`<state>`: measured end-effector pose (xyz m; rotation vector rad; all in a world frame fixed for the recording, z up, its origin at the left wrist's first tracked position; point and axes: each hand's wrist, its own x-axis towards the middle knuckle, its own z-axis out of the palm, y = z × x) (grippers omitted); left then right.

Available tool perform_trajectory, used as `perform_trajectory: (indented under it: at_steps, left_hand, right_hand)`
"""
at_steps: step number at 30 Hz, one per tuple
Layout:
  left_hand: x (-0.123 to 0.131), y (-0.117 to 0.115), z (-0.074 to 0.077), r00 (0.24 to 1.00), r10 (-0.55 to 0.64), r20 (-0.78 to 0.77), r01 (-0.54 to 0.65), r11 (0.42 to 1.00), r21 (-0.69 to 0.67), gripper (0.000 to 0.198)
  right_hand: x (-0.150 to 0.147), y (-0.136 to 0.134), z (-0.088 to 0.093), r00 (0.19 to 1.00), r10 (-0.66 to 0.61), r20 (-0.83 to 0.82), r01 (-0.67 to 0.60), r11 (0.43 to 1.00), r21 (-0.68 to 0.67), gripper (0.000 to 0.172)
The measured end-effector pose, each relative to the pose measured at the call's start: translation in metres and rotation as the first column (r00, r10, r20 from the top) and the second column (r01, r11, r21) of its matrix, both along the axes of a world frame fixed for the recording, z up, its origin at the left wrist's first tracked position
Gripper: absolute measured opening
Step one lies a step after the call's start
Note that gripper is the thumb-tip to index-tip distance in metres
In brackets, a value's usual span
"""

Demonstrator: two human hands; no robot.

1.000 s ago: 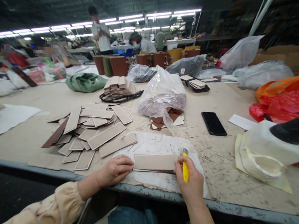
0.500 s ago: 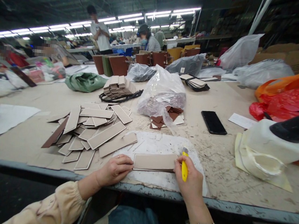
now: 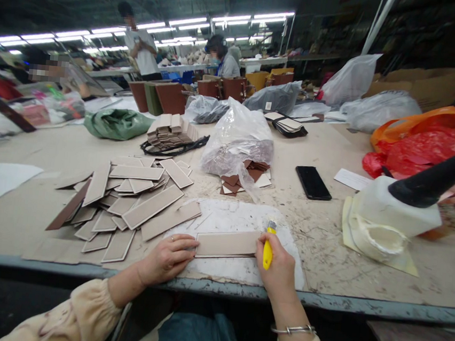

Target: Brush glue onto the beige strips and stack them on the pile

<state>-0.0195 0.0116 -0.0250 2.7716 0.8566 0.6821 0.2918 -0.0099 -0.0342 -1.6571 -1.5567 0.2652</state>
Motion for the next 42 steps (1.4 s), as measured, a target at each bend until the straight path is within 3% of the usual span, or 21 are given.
perform_trajectory:
  at_steps: [12, 42]
  left_hand:
    - [0.005, -0.001, 0.01, 1.0, -0.004, 0.005, 0.004, 1.0, -0.022, 0.018]
    - [0.004, -0.002, 0.005, 1.0, 0.011, 0.014, -0.01, 1.0, -0.015, 0.019]
  right_hand:
    - [-0.001, 0.002, 0.001, 0.999, -0.015, 0.037, 0.014, 1.0, 0.002, 0.015]
    - [0.002, 0.004, -0.006, 1.0, 0.013, -0.014, -0.013, 1.0, 0.019, 0.014]
